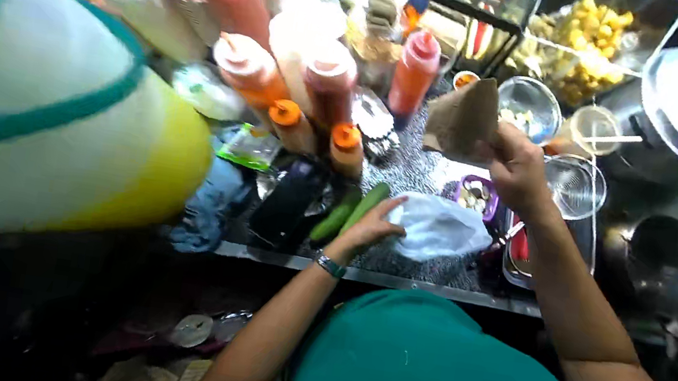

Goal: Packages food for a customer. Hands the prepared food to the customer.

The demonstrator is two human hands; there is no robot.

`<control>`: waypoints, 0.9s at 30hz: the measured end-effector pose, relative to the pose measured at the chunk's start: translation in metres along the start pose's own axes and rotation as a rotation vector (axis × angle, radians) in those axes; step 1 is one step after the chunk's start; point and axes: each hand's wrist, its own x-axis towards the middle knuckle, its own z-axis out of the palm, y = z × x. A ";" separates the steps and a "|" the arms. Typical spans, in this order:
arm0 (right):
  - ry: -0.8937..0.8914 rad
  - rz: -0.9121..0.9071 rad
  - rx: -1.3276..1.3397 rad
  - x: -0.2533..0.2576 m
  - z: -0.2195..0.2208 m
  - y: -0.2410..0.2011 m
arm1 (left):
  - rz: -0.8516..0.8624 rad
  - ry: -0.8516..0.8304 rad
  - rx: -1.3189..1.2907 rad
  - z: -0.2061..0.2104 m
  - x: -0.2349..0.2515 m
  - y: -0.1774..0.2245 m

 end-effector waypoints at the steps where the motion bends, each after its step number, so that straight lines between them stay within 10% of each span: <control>1: -0.010 -0.058 -0.006 -0.009 0.003 -0.009 | 0.000 0.000 0.000 -0.001 0.000 -0.001; 10: -0.626 0.059 0.084 -0.103 0.031 -0.014 | 0.048 0.044 0.140 -0.019 0.001 -0.015; 21: -0.493 0.230 0.150 -0.109 0.110 -0.040 | 0.059 0.021 0.019 -0.027 -0.012 -0.041; 27: -0.323 0.475 0.319 -0.117 0.078 -0.018 | 0.048 0.084 0.147 -0.039 -0.033 -0.043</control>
